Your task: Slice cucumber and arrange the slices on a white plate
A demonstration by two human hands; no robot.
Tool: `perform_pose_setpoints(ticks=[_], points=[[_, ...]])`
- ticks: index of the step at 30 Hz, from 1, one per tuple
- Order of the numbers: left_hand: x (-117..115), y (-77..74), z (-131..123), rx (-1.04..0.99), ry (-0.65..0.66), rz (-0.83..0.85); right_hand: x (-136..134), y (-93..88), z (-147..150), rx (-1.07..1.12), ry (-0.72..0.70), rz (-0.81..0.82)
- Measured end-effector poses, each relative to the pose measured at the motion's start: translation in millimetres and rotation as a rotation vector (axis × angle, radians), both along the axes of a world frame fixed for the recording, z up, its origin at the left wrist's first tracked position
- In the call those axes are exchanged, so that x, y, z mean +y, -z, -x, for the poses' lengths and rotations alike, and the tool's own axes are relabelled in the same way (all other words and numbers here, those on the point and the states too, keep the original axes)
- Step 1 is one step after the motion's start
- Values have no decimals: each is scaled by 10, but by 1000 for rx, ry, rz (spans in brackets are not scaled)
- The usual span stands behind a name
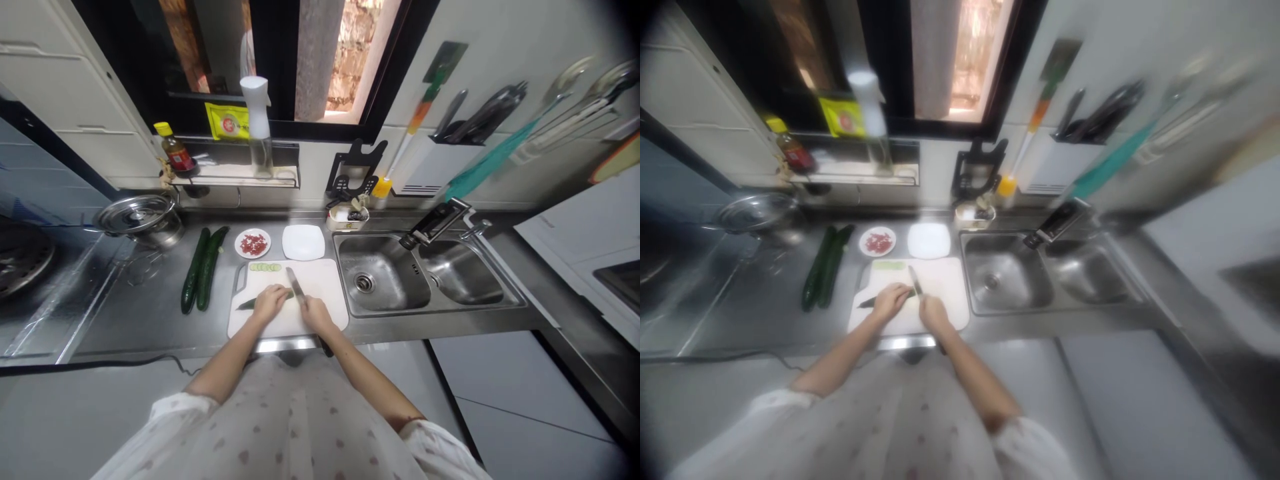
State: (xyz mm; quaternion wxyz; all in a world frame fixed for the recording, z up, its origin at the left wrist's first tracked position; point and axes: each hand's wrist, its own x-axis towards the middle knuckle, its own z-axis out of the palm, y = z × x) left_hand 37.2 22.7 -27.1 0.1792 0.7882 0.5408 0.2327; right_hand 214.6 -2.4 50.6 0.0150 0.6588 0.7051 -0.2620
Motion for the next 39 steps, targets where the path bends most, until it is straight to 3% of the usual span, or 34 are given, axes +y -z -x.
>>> perform_pose_setpoints(ticks=[17,39], points=[[8,91,9,-8,0,-21,13,-27,46,-4,-6,19],[6,40,-4,1,3,-2,59,-40,113,-18,-25,29]])
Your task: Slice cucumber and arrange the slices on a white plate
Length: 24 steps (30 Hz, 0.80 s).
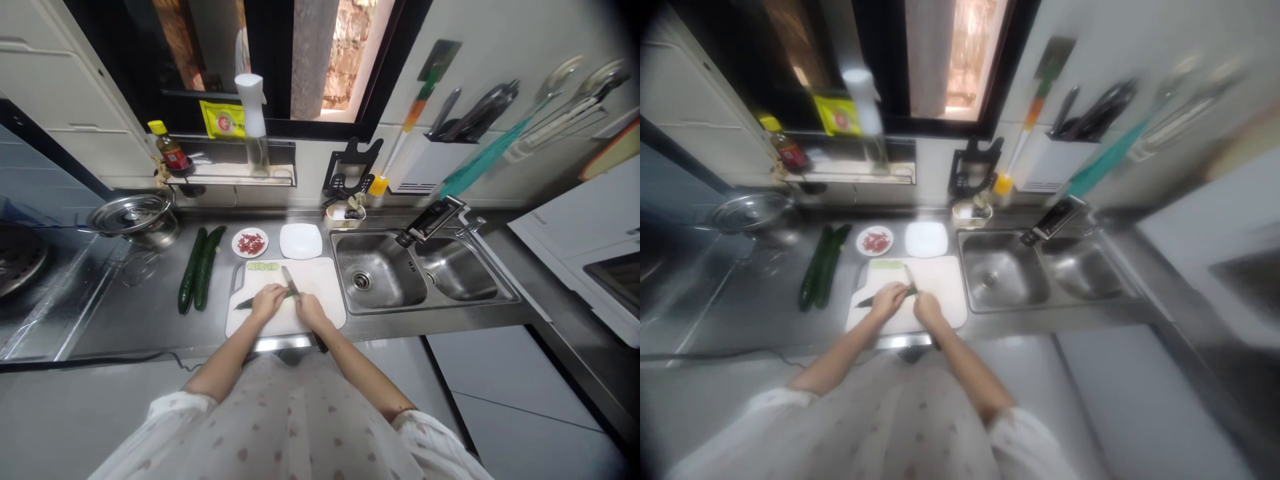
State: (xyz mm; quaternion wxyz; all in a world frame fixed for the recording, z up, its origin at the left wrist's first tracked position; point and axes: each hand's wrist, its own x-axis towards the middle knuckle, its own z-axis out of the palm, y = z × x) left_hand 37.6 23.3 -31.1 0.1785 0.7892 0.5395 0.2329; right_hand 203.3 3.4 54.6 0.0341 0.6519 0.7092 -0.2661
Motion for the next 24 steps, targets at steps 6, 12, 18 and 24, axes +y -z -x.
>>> perform_pose_setpoints(ticks=[6,12,18,24], points=[[11,22,2,-6,1,3,11,-24,9,5,-2,13],[9,3,-2,-13,4,5,-85,-60,-43,-14,-11,43],[5,-22,-6,-17,13,-4,-253,-102,-123,-43,-10,101],[11,-35,-15,-16,-5,2,-298,-157,-157,-66,-14,120]])
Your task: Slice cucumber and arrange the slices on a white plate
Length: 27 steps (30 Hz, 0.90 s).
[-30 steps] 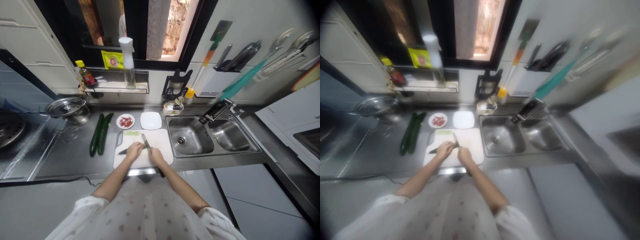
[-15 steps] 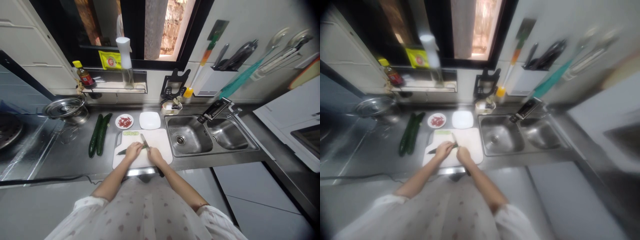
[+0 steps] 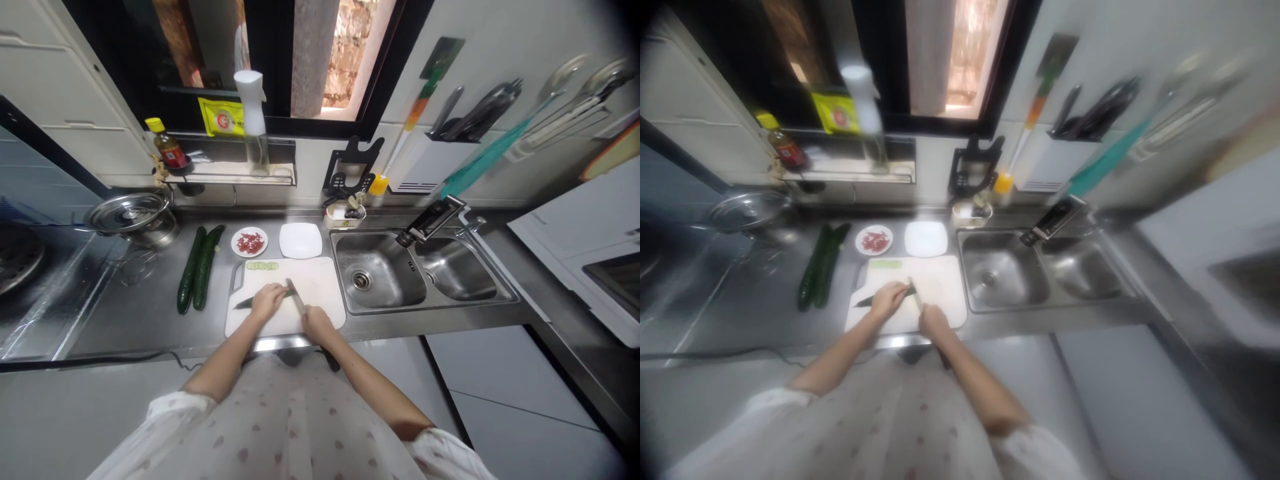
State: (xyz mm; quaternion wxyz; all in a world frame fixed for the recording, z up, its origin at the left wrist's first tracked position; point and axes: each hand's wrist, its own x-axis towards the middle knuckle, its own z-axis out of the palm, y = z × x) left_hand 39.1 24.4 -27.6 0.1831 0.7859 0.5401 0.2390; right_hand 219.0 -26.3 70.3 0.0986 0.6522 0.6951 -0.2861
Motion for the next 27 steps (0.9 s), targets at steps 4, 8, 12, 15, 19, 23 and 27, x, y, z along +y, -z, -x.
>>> perform_pose_setpoints(ticks=[4,8,12,15,19,23,27], points=[[7,-1,-1,-1,9,4,59,-6,22,2,3,-8],[3,2,0,4,8,11,138,32,67,12,10,-28],[-4,6,1,5,6,12,238,72,120,27,-2,-46],[-5,15,4,6,3,6,298,78,155,36,12,-43],[-3,27,10,5,10,2,289,76,161,44,25,-35],[3,25,11,8,13,10,162,67,99,18,29,-20],[8,22,12,9,16,17,41,29,36,9,18,3]])
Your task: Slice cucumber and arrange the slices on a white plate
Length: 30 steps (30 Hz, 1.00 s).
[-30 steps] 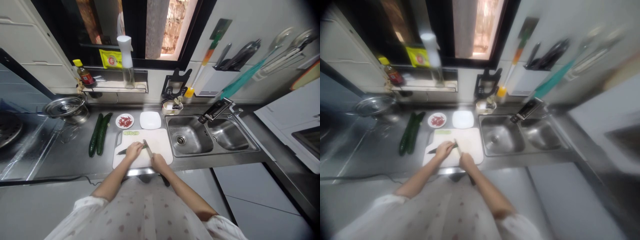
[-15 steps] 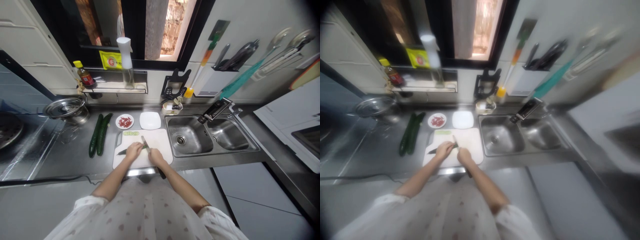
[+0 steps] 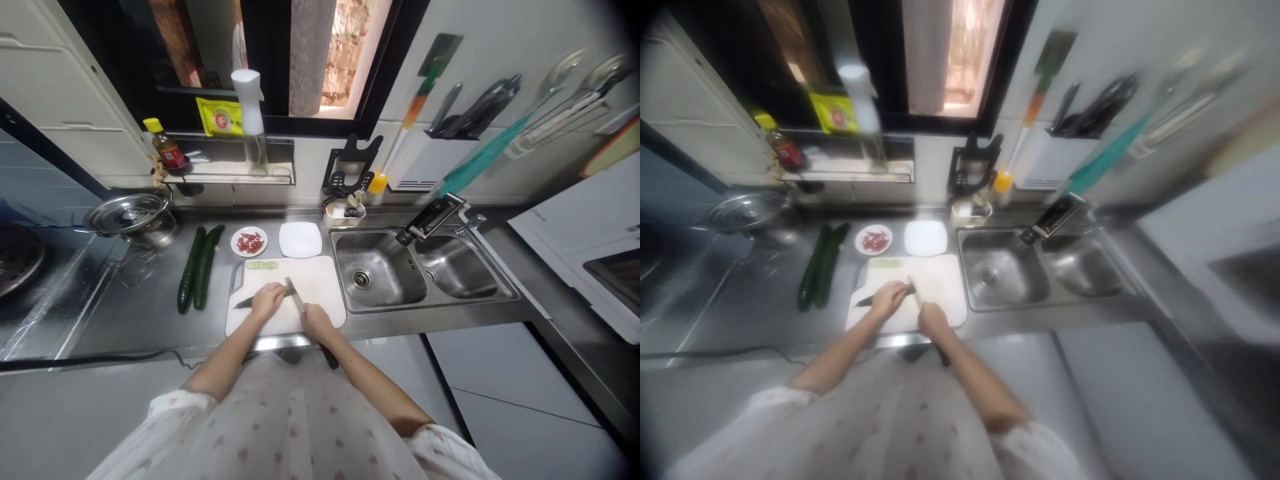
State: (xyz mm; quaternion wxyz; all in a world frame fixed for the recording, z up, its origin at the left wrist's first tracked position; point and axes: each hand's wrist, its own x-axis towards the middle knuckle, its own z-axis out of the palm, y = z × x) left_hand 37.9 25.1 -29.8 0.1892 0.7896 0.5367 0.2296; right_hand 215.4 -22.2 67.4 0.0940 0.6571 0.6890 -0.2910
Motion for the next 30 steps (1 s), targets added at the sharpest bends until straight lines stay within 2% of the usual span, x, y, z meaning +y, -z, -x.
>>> perform_pose_setpoints(ticks=[17,30], points=[[-2,7,2,-7,-12,-15,216,32,111,2,-21,-19],[1,34,-12,-15,-20,-40,38,9,24,-3,-13,0]])
